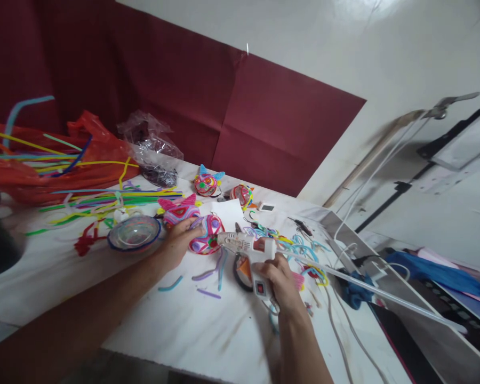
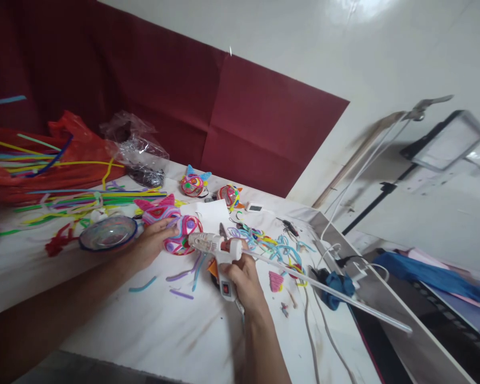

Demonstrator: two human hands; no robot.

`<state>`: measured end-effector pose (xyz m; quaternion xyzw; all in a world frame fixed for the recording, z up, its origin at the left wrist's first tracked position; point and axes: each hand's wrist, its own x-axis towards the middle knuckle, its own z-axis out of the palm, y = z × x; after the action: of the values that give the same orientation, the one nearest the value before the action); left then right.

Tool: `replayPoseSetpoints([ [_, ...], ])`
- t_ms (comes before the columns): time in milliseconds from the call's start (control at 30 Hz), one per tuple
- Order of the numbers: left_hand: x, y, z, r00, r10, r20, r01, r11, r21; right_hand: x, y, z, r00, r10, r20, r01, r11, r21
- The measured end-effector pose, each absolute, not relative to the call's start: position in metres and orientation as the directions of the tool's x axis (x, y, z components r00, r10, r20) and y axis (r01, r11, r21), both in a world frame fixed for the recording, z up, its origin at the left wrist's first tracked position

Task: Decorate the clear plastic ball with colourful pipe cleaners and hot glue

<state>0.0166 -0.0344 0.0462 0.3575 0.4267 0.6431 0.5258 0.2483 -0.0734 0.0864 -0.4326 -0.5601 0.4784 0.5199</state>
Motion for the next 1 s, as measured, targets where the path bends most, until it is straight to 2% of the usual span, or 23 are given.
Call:
replayPoseSetpoints([
  [300, 0.018, -0.035, 0.046, -0.186, 0.982, 0.007, -0.393, -0.081, 0.916, 0.246, -0.069, 0.079, -0.249, 0.962, 0.115, -0.116, 0.088, -0.989],
  [600, 0.02, -0.038, 0.049, -0.175, 0.985, 0.003, -0.393, -0.073, 0.917, 0.242, -0.066, 0.075, -0.279, 0.947, 0.161, -0.102, 0.137, -0.985],
  [833, 0.021, -0.038, 0.049, -0.168, 0.986, -0.002, -0.388, -0.064, 0.92, 0.243, -0.07, 0.071, -0.277, 0.938, 0.21, 0.018, 0.224, -0.974],
  [1000, 0.02, -0.037, 0.047, -0.171, 0.985, 0.0, -0.388, -0.067, 0.919, 0.241, -0.074, 0.07, -0.259, 0.945, 0.197, 0.071, 0.222, -0.972],
])
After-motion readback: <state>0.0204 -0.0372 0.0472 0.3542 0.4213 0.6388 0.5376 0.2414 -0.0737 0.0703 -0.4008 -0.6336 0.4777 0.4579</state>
